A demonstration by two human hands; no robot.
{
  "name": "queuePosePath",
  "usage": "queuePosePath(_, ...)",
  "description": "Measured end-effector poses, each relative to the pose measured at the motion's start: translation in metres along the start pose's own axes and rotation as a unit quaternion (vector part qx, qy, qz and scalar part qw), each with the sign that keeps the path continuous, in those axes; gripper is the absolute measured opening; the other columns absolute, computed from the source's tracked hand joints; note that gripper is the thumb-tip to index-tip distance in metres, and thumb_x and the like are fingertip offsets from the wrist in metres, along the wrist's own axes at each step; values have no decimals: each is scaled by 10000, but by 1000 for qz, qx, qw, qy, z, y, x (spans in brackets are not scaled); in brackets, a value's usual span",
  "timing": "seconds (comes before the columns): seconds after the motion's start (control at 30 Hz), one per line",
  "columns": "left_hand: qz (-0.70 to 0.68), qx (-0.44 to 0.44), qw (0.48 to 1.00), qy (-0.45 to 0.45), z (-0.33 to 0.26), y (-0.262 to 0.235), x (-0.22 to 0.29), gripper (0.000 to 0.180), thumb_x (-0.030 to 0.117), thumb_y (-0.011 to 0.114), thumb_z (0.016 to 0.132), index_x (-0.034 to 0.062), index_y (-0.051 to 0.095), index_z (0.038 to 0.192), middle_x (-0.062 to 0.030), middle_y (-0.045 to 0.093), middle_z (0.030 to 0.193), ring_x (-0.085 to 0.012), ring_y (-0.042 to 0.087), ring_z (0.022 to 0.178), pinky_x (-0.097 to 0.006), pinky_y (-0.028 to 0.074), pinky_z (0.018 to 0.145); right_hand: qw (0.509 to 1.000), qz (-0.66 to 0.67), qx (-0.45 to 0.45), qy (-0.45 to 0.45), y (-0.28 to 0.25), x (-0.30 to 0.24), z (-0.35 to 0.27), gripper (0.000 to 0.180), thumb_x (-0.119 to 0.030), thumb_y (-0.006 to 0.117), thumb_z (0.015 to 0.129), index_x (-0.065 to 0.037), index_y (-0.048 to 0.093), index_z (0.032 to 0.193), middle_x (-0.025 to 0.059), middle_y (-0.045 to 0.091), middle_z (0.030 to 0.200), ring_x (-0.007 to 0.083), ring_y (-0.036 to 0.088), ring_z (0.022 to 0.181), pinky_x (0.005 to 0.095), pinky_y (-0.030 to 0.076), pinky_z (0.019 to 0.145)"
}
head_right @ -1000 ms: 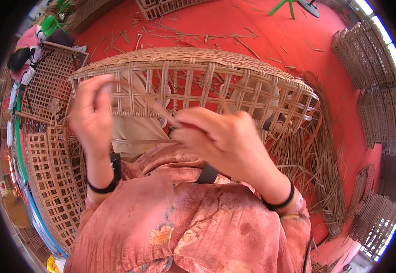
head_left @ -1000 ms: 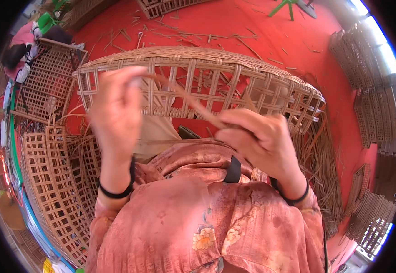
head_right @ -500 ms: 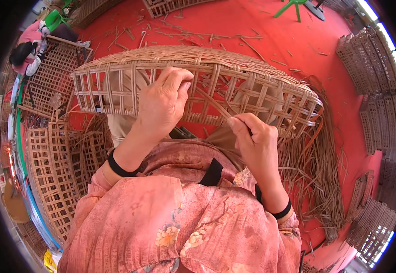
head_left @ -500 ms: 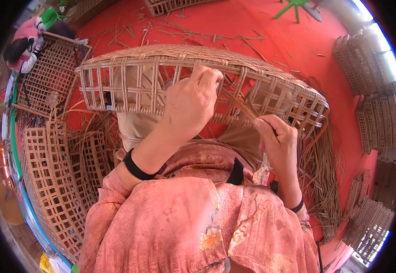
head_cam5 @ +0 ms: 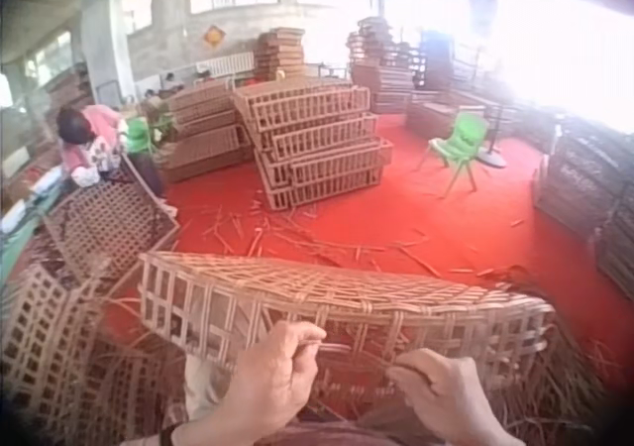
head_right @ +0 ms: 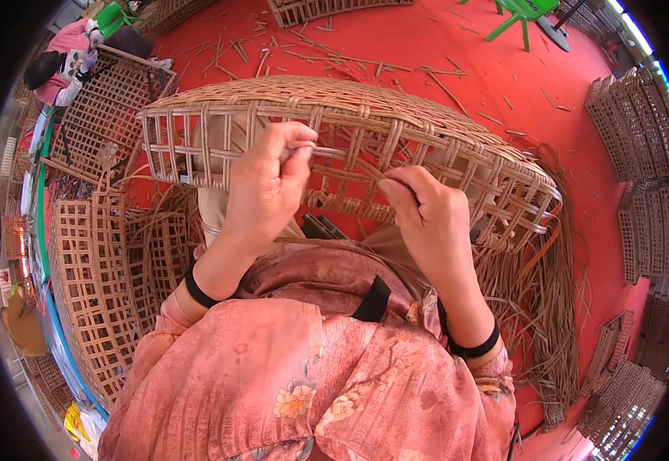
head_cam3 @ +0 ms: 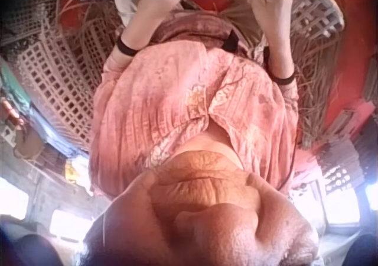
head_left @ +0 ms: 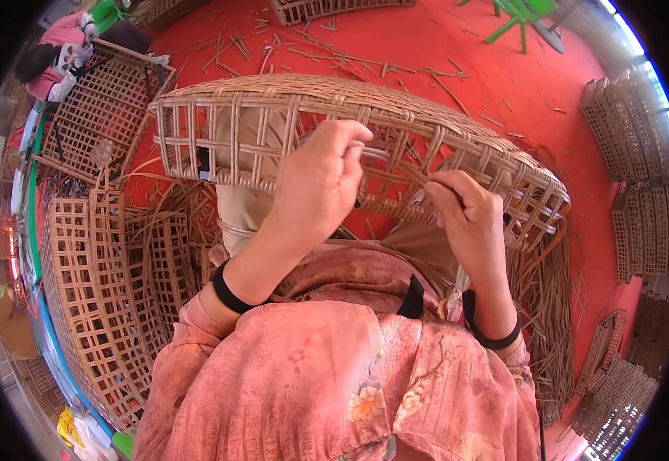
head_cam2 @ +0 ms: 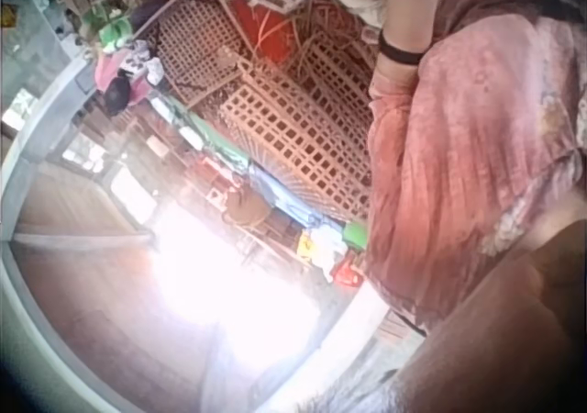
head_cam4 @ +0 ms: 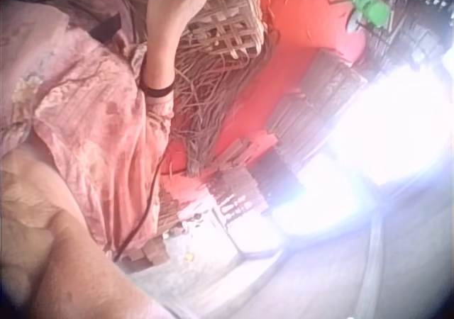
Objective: The recorder is weaving a rectangular basket or furniture component using bamboo or wood strips.
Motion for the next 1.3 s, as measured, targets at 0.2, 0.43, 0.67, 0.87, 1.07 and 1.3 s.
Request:
queuePosePath(0.2,97,45,993,48,2,-11,-17,161,-1,710,854,83,697,991,-83,649,936,-233,672,801,-352,530,653,998,-38,-25,-44,11,-10,19,142,-158,687,922,-31,719,977,145,674,720,262,659,607,329,503,595)
queuePosePath(0.43,171,52,982,58,2,-16,-15,240,-1,672,844,98,650,1061,-90,644,1039,-288,665,743,-385,521,603,993,-96,-17,-65,28,-14,25,146,-206,681,922,-63,709,907,146,669,701,329,678,663,396,516,607)
queuePosePath(0.67,59,19,997,-38,6,-20,-37,177,17,647,916,43,584,1079,-95,692,935,-199,697,765,-327,524,651,983,-172,-3,-60,35,-15,28,189,-250,659,935,-68,668,883,159,644,672,360,658,656,445,508,621)
queuePosePath(0.87,-74,-5,992,-106,3,-37,-48,88,-23,596,948,36,577,1011,-5,647,876,-28,502,664,-223,436,597,968,-225,37,-99,30,-40,19,195,-265,691,917,-73,671,944,121,664,730,320,664,701,419,511,649)
queuePosePath(1.07,132,243,955,109,-7,-159,-26,220,-152,589,854,38,572,965,-90,657,944,-94,598,743,-235,513,654,970,-136,62,-190,33,-89,24,287,-216,738,868,-44,659,1083,121,685,939,317,667,865,400,522,778)
queuePosePath(1.3,207,368,883,205,-54,-262,31,181,-144,603,901,0,523,975,-205,675,1033,-183,646,828,-272,539,691,887,99,-41,-449,124,-181,36,256,-205,731,859,-29,639,1021,142,695,905,353,681,843,459,531,787)
Point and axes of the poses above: each hand's wrist, its own z-axis towards the middle knuckle, its own y-axis out of the palm, x = y × z, the point moved 7 cm from there along z, towards the middle knuckle
